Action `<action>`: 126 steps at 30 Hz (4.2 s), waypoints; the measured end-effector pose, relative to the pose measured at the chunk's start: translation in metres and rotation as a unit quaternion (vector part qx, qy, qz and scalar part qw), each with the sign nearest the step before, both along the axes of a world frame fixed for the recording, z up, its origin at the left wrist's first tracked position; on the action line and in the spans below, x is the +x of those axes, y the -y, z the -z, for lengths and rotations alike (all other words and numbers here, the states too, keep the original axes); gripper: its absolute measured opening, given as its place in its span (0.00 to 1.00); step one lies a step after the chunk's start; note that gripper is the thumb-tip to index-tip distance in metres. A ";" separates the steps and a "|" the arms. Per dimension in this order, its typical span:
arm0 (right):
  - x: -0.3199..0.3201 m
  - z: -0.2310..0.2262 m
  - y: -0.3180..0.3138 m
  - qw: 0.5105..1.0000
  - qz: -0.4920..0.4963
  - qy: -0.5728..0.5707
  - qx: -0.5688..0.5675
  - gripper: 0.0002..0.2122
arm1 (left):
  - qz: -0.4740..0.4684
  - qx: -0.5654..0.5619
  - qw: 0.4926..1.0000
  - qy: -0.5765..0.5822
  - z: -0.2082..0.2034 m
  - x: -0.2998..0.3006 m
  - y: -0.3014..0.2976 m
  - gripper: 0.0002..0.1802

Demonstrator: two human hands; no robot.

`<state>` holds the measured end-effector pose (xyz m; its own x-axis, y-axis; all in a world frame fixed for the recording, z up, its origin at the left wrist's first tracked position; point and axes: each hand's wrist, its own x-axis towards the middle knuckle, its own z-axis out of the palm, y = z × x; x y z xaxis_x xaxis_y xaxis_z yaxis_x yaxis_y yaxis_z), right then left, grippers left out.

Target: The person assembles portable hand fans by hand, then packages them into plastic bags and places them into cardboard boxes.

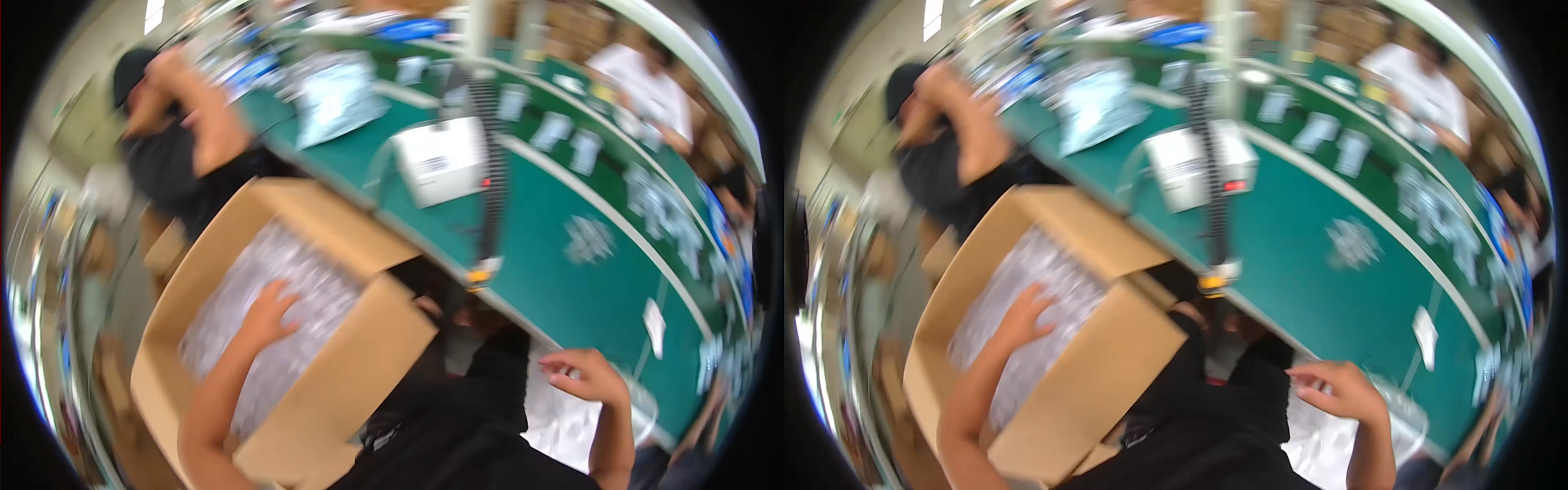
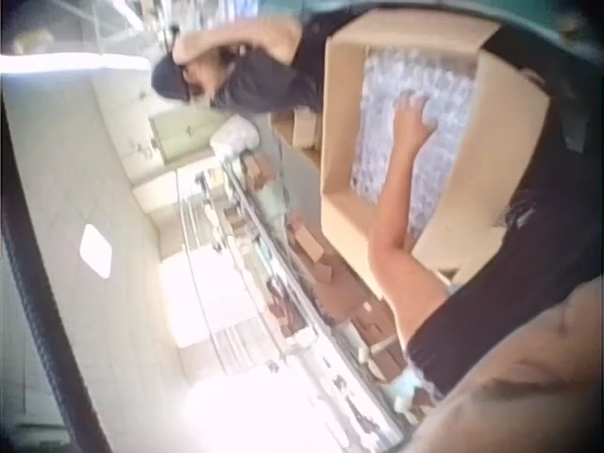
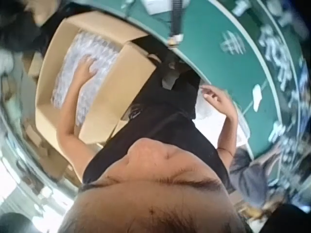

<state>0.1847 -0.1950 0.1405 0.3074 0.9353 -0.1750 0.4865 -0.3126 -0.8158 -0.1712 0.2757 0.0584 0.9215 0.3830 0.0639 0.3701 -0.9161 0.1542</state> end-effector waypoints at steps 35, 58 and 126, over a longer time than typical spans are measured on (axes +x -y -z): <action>0.021 0.039 0.063 0.997 0.055 -0.033 0.050 0.14 | -0.271 -0.156 0.914 0.257 -0.119 -0.062 0.096 0.25; 0.113 0.052 0.016 0.854 0.444 -0.026 0.271 0.19 | 0.107 -0.646 0.689 0.311 0.027 0.370 0.298 0.17; 0.185 0.042 -0.074 0.961 0.190 0.169 0.104 0.13 | -0.071 -0.934 0.223 0.270 0.050 0.359 0.240 0.19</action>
<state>0.3694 -0.1210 0.0981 0.6410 0.7475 0.1742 0.6173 -0.3672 -0.6957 0.1881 0.0362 0.0086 0.9427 0.2290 -0.2429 -0.1596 0.9482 0.2746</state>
